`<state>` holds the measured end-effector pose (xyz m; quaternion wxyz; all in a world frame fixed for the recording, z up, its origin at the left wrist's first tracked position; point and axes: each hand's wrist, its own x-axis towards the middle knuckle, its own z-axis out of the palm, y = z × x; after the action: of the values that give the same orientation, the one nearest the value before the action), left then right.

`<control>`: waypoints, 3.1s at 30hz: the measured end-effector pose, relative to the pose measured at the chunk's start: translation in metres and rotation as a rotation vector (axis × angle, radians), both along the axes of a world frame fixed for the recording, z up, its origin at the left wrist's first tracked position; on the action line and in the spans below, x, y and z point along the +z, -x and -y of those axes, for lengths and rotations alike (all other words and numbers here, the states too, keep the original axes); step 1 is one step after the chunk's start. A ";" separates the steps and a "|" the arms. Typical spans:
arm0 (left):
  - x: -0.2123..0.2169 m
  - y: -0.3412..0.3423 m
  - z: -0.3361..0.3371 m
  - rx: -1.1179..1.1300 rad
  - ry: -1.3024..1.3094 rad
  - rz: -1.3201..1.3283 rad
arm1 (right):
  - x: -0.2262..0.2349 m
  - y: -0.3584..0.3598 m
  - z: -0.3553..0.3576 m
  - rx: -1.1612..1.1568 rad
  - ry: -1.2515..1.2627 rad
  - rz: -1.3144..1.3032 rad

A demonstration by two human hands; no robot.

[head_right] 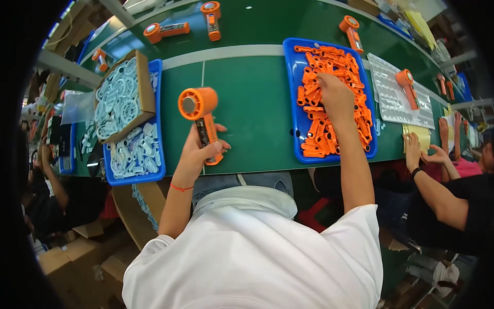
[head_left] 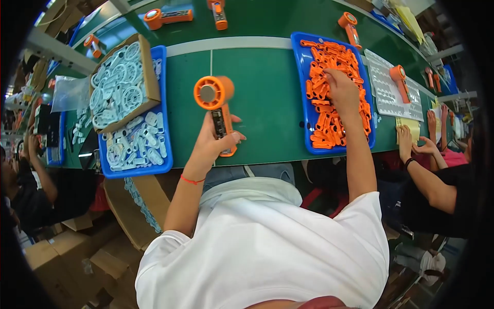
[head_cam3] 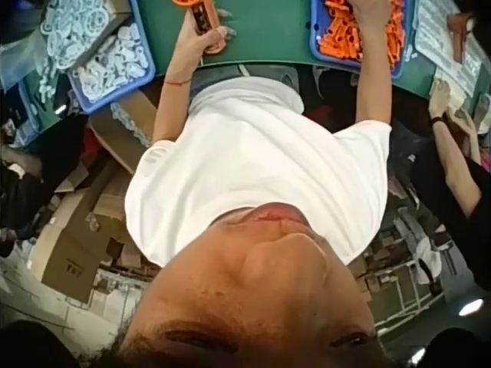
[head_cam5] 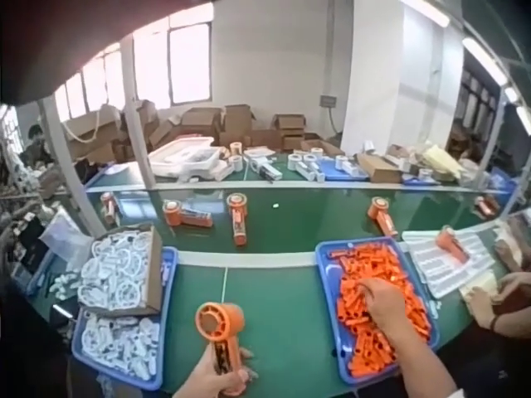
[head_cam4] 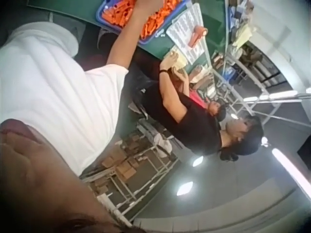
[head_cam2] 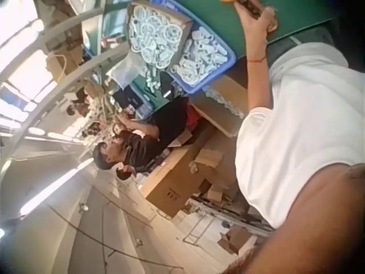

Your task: Assembling small plastic handheld fans by snapping together housing and blade components on a production line.

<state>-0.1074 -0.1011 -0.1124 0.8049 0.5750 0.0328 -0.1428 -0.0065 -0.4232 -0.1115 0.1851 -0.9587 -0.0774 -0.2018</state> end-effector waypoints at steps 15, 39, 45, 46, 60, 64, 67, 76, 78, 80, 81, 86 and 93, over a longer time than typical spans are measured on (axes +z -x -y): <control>-0.018 -0.006 0.006 0.152 -0.196 0.063 | 0.023 0.035 -0.075 0.356 -0.878 -0.508; -0.017 -0.329 -0.023 0.289 -1.127 0.094 | -0.001 0.098 -0.114 0.412 0.025 -0.215; -0.013 -0.304 -0.006 0.638 -0.863 0.128 | 0.004 0.095 -0.112 0.466 -0.065 -0.303; -0.007 -0.296 -0.004 0.645 -0.797 0.197 | 0.006 0.096 -0.111 0.419 -0.150 -0.332; 0.010 -0.036 -0.019 0.246 0.292 0.076 | 0.007 0.079 -0.120 0.274 -0.319 -0.246; -0.011 -0.001 -0.019 0.147 0.450 -0.128 | 0.001 0.075 -0.140 0.223 0.050 -0.347; -0.008 0.014 -0.011 0.197 0.319 -0.068 | 0.003 0.078 -0.140 0.408 0.110 -0.314; -0.009 0.013 0.008 -0.068 0.010 0.101 | 0.024 0.088 -0.148 0.320 -1.126 -0.773; -0.006 0.013 0.010 -0.074 -0.072 0.023 | 0.025 0.089 -0.150 0.258 -1.084 -0.776; -0.018 0.011 0.014 -0.017 -0.215 0.210 | 0.024 0.091 -0.152 0.202 -1.040 -0.781; -0.022 0.010 0.016 0.045 -0.354 0.401 | 0.023 0.091 -0.152 0.193 -1.074 -0.767; -0.021 0.011 0.022 0.068 -0.418 0.414 | 0.017 0.092 -0.150 0.169 -1.118 -0.737; -0.010 0.016 0.030 0.124 -0.566 0.392 | 0.023 0.090 -0.146 0.172 -1.032 -0.796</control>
<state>-0.1229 -0.1315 -0.1228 0.6120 0.7886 -0.0490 0.0343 -0.0970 -0.2770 -0.0889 0.6511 -0.7386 0.0274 0.1724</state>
